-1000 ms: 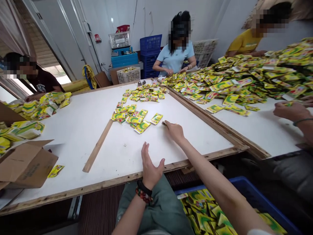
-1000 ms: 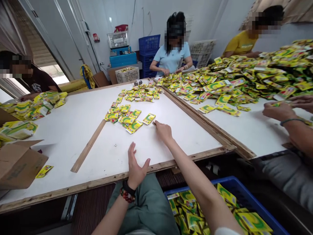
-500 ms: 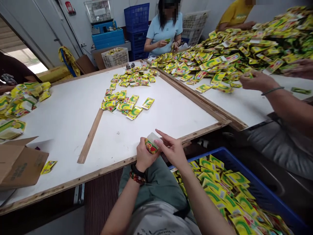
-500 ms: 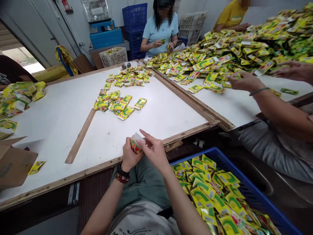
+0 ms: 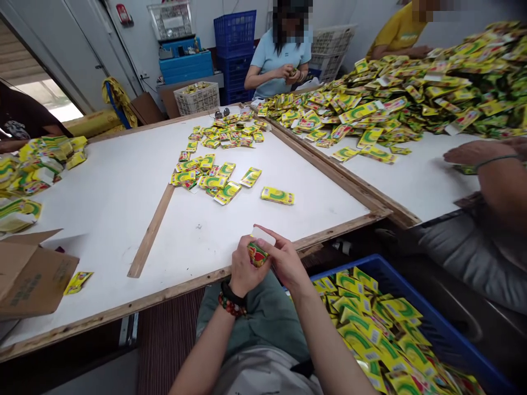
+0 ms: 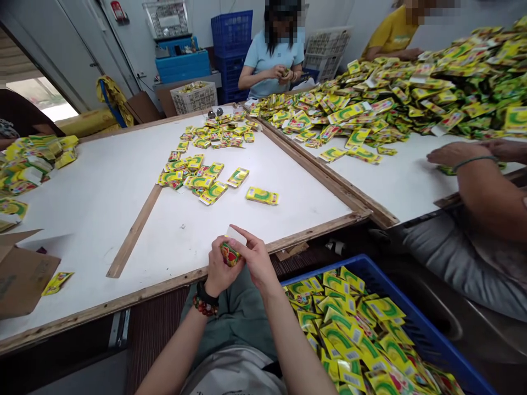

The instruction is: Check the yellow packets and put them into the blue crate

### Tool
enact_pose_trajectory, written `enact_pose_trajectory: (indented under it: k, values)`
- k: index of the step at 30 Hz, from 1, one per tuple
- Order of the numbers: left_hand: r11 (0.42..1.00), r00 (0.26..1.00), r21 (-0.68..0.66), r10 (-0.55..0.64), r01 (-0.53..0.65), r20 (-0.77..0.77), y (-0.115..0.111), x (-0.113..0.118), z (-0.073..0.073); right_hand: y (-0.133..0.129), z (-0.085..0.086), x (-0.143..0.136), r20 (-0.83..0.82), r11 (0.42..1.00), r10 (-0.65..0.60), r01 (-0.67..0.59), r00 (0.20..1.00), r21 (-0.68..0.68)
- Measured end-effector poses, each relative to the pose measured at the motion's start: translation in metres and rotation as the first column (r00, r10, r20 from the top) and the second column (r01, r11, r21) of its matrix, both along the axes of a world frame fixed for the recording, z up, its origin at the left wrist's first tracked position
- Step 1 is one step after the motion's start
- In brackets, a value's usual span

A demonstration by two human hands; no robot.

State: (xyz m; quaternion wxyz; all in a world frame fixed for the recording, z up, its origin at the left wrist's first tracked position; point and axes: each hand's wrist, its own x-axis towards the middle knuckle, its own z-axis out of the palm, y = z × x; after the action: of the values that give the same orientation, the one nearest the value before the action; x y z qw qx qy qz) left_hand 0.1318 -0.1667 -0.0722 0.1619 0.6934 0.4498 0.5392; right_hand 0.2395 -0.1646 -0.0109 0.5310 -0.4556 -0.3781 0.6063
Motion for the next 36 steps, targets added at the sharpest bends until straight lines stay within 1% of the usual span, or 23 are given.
enact_pose_trajectory:
  k: [2, 4, 6, 7, 9, 11, 14, 15, 17, 19, 21, 23, 25, 27, 28, 29, 30, 31, 32, 33, 34, 35, 36]
  values:
    - [1.000, 1.000, 0.009, -0.017, 0.016, 0.019, 0.000, 0.000, 0.001, -0.001, 0.000, -0.001, 0.045, 0.996, 0.000, -0.004, 0.999, 0.084]
    - [1.000, 0.998, -0.008, -0.026, 0.026, 0.051, 0.000, 0.000, 0.003, -0.004, 0.000, -0.001, 0.132, 0.979, 0.043, -0.068, 0.990, 0.194]
    - [0.995, 0.995, -0.073, -0.067, 0.072, 0.073, -0.001, 0.000, 0.005, -0.009, -0.001, 0.000, 0.271, 0.948, 0.062, -0.141, 0.961, 0.284]
    - [0.988, 0.993, -0.109, -0.098, 0.105, 0.074, -0.001, 0.000, 0.005, -0.012, -0.001, -0.001, 0.345, 0.936, 0.035, -0.151, 0.938, 0.317]
    - [0.975, 0.989, -0.166, -0.139, 0.145, 0.047, -0.001, 0.000, 0.005, -0.017, -0.003, -0.002, 0.455, 0.925, -0.083, -0.102, 0.887, 0.367]
    - [0.975, 0.992, -0.188, -0.122, 0.121, 0.003, -0.001, -0.001, 0.003, -0.018, -0.005, -0.005, 0.505, 0.925, -0.187, -0.023, 0.842, 0.380]
    - [0.976, 0.996, -0.201, -0.085, 0.080, -0.012, 0.000, -0.002, 0.001, -0.014, -0.003, -0.008, 0.533, 0.934, -0.202, -0.003, 0.821, 0.358]
    - [0.976, 0.997, -0.203, -0.080, 0.079, 0.001, 0.001, -0.002, 0.001, -0.012, -0.001, -0.008, 0.547, 0.931, -0.186, -0.033, 0.816, 0.365]
    - [0.976, 0.997, -0.202, -0.070, 0.078, 0.046, 0.001, -0.002, 0.002, -0.009, 0.002, -0.007, 0.606, 0.906, -0.137, -0.148, 0.783, 0.396]
    - [0.976, 0.992, -0.200, -0.072, 0.092, 0.106, 0.003, -0.003, 0.003, -0.008, 0.003, -0.006, 0.691, 0.854, -0.113, -0.285, 0.714, 0.435]
    - [0.974, 0.983, -0.191, -0.090, 0.120, 0.158, 0.003, -0.004, 0.002, -0.008, 0.002, -0.007, 0.761, 0.799, -0.137, -0.383, 0.634, 0.464]
    - [0.972, 0.979, -0.189, -0.103, 0.137, 0.177, 0.004, -0.005, 0.003, -0.009, 0.000, -0.009, 0.796, 0.764, -0.185, -0.425, 0.577, 0.486]
    - [0.970, 0.976, -0.187, -0.122, 0.156, 0.180, 0.002, -0.006, 0.005, -0.012, -0.001, -0.009, 0.806, 0.742, -0.224, -0.441, 0.548, 0.505]
    - [0.954, 0.970, -0.205, -0.187, 0.218, 0.158, 0.000, -0.007, 0.009, -0.021, 0.001, -0.001, 0.817, 0.751, -0.246, -0.431, 0.522, 0.501]
    - [0.942, 0.963, -0.214, -0.234, 0.259, 0.136, 0.000, -0.008, 0.011, -0.028, 0.002, 0.007, 0.833, 0.779, -0.259, -0.403, 0.490, 0.479]
    - [0.929, 0.954, -0.220, -0.278, 0.297, 0.112, -0.001, -0.008, 0.013, -0.036, 0.003, 0.019, 0.865, 0.827, -0.267, -0.360, 0.425, 0.432]
    - [0.920, 0.946, -0.221, -0.310, 0.323, 0.094, -0.001, -0.008, 0.015, -0.045, 0.004, 0.033, 0.910, 0.886, -0.259, -0.296, 0.322, 0.357]
    - [0.919, 0.943, -0.211, -0.320, 0.332, 0.091, -0.001, -0.008, 0.016, -0.053, 0.004, 0.049, 0.954, 0.938, -0.229, -0.217, 0.192, 0.269]
    - [0.925, 0.945, -0.196, -0.310, 0.325, 0.104, 0.000, -0.007, 0.016, -0.059, 0.004, 0.064, 0.982, 0.972, -0.179, -0.142, 0.060, 0.186]
    - [0.934, 0.950, -0.181, -0.289, 0.307, 0.122, 0.001, -0.007, 0.016, -0.061, 0.003, 0.079, 0.991, 0.988, -0.128, -0.094, -0.049, 0.123]
    - [0.943, 0.955, -0.173, -0.263, 0.285, 0.137, 0.002, -0.006, 0.016, -0.058, 0.003, 0.092, 0.989, 0.993, -0.091, -0.088, -0.118, 0.081]
    - [0.950, 0.960, -0.168, -0.240, 0.263, 0.142, 0.003, -0.005, 0.015, -0.051, 0.001, 0.102, 0.986, 0.991, -0.086, -0.114, -0.146, 0.069]
    - [0.955, 0.965, -0.164, -0.227, 0.247, 0.135, 0.004, -0.004, 0.015, -0.037, 0.000, 0.108, 0.985, 0.985, -0.102, -0.156, -0.140, 0.080]
